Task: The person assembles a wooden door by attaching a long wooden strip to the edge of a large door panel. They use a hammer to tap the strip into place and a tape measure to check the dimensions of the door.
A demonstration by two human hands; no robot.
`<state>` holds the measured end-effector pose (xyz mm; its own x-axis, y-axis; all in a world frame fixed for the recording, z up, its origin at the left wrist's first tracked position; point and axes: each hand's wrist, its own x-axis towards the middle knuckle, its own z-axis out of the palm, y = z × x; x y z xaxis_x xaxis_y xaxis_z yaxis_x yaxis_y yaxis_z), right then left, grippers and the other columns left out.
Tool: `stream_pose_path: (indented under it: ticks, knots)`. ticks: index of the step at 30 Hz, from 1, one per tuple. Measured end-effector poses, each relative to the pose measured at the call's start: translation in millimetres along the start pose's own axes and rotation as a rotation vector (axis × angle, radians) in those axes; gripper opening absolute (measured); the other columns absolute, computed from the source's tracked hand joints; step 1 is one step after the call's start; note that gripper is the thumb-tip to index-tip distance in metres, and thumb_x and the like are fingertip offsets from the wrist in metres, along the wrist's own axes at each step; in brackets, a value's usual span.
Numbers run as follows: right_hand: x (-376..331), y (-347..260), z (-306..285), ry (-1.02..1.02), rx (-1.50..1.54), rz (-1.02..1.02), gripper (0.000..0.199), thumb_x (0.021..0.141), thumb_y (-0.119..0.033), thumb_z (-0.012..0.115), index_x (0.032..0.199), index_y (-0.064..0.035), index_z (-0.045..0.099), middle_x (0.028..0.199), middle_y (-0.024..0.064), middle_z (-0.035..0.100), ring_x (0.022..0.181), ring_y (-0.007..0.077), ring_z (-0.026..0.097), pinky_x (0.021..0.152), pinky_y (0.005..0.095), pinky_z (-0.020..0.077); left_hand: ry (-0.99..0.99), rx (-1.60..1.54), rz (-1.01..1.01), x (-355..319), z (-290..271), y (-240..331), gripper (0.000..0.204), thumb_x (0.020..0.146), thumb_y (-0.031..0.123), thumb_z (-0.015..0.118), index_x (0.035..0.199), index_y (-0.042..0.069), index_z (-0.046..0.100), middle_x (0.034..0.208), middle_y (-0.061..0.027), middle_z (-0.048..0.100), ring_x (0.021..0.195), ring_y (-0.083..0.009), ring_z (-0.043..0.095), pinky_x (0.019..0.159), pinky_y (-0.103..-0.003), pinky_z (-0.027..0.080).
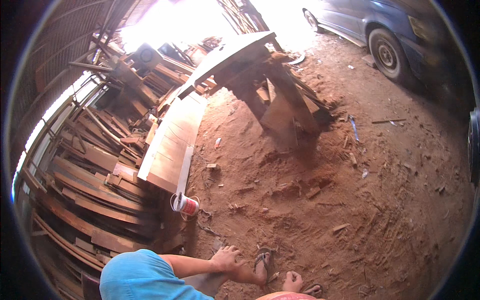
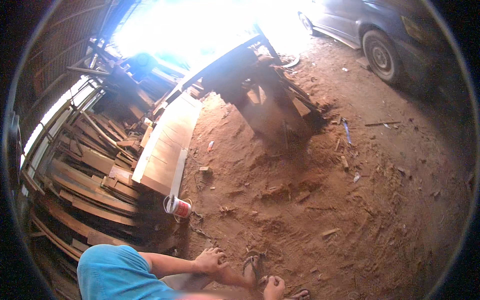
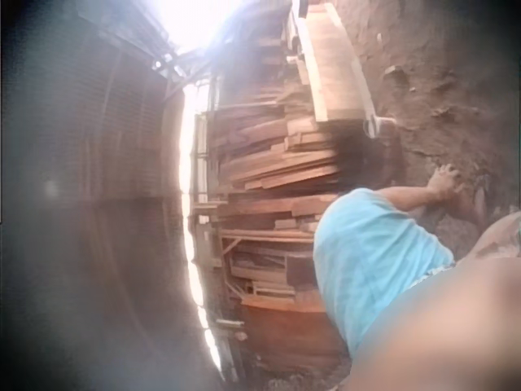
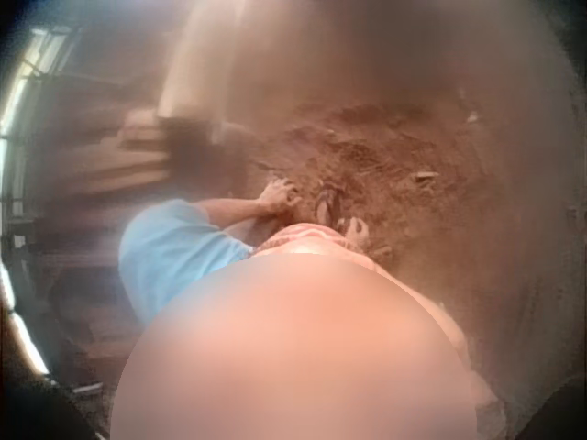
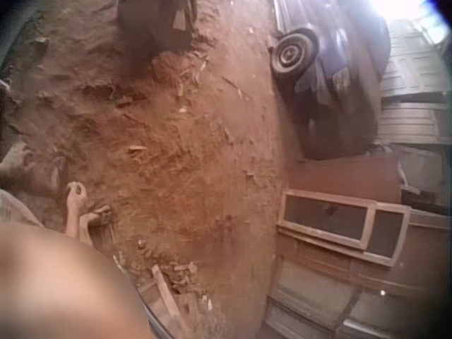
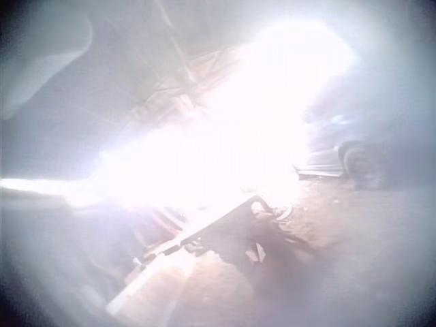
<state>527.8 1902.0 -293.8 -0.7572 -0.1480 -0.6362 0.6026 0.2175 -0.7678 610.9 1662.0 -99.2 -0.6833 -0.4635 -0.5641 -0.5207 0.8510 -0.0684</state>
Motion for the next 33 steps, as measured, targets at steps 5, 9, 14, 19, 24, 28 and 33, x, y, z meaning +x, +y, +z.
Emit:
stream_pose_path:
  ticks: [5, 9, 14, 19, 24, 28, 33]
  knots:
    - [-12, -26, -8, -0.035, 0.051, 0.075, 0.031, 0.087, -0.024, 0.069, 0.102, 0.0032, 0.066, 0.089, 0.0129, 0.068, 0.083, 0.024, 0.064, 0.078, 0.036, 0.0509, -0.042, -0.001, 0.007, 4, 2, 3, 0.058, 0.09, 0.059, 0.053, 0.125, 0.014, 0.062, 0.133, -0.0173, 0.054, 0.128, -0.037, 0.048, 0.108, -0.049, 0.036]
    - [-4, -7, -6, -0.024, 0.021, 0.064, 0.03, 0.087, -0.023, 0.069, 0.102, 0.0029, 0.066, 0.089, 0.0124, 0.067, 0.081, 0.0229, 0.064, 0.076, 0.0359, 0.0511, -0.032, 0.042, 0.044, 16, 8, 3, 0.061, 0.09, 0.062, 0.052, 0.124, 0.013, 0.064, 0.133, -0.0171, 0.054, 0.128, -0.0356, 0.048, 0.108, -0.049, 0.035]
    - [-9, -14, -13, -0.032, 0.106, 0.094, 0.027, 0.087, -0.019, 0.07, 0.101, 0.0035, 0.065, 0.088, 0.0106, 0.067, 0.081, 0.0188, 0.063, 0.075, 0.0327, 0.0508, -0.043, 0.03, 0.068, 18, 1, 13, 0.065, 0.091, 0.06, 0.05, 0.122, 0.005, 0.063, 0.13, -0.0227, 0.054, 0.126, -0.0386, 0.049, 0.106, -0.049, 0.037]
    - [-14, -34, -10, -0.051, 0.176, 0.181, 0.026, 0.088, -0.017, 0.068, 0.103, 0.0042, 0.063, 0.086, 0.01, 0.067, 0.076, 0.0174, 0.063, 0.072, 0.0304, 0.0509, -0.044, 0.022, 0.089, 20, 0, 13, 0.066, 0.09, 0.061, 0.05, 0.123, 0.005, 0.063, 0.131, -0.0224, 0.054, 0.127, -0.0386, 0.049, 0.107, -0.049, 0.037]
    - [-15, -37, -7, -0.086, 0.185, 0.108, 0.028, 0.09, -0.019, 0.067, 0.105, 0.0046, 0.061, 0.087, 0.011, 0.067, 0.076, 0.0176, 0.065, 0.072, 0.0306, 0.0514, -0.078, 0.037, 0.061, 19, 0, 10, 0.066, 0.09, 0.062, 0.05, 0.125, 0.007, 0.063, 0.132, -0.0218, 0.054, 0.127, -0.038, 0.049, 0.107, -0.049, 0.037]
    - [-22, -61, -9, -0.087, 0.026, 0.149, 0.032, 0.09, -0.022, 0.067, 0.107, 0.0043, 0.062, 0.087, 0.0115, 0.067, 0.077, 0.0185, 0.065, 0.073, 0.0314, 0.0514, -0.088, 0.069, 0.015, 16, 1, 7, 0.06, 0.09, 0.062, 0.053, 0.121, 0.012, 0.066, 0.13, -0.0182, 0.056, 0.125, -0.0361, 0.05, 0.108, -0.048, 0.036]
    - [-10, -20, 2, -0.075, 0.114, 0.099, 0.03, 0.089, -0.022, 0.068, 0.105, 0.0028, 0.064, 0.088, 0.0109, 0.067, 0.077, 0.0178, 0.064, 0.071, 0.0313, 0.0514, -0.083, 0.07, 0.04, 17, 3, 11, 0.062, 0.089, 0.062, 0.053, 0.12, 0.01, 0.066, 0.131, -0.019, 0.055, 0.125, -0.0361, 0.05, 0.107, -0.048, 0.037]
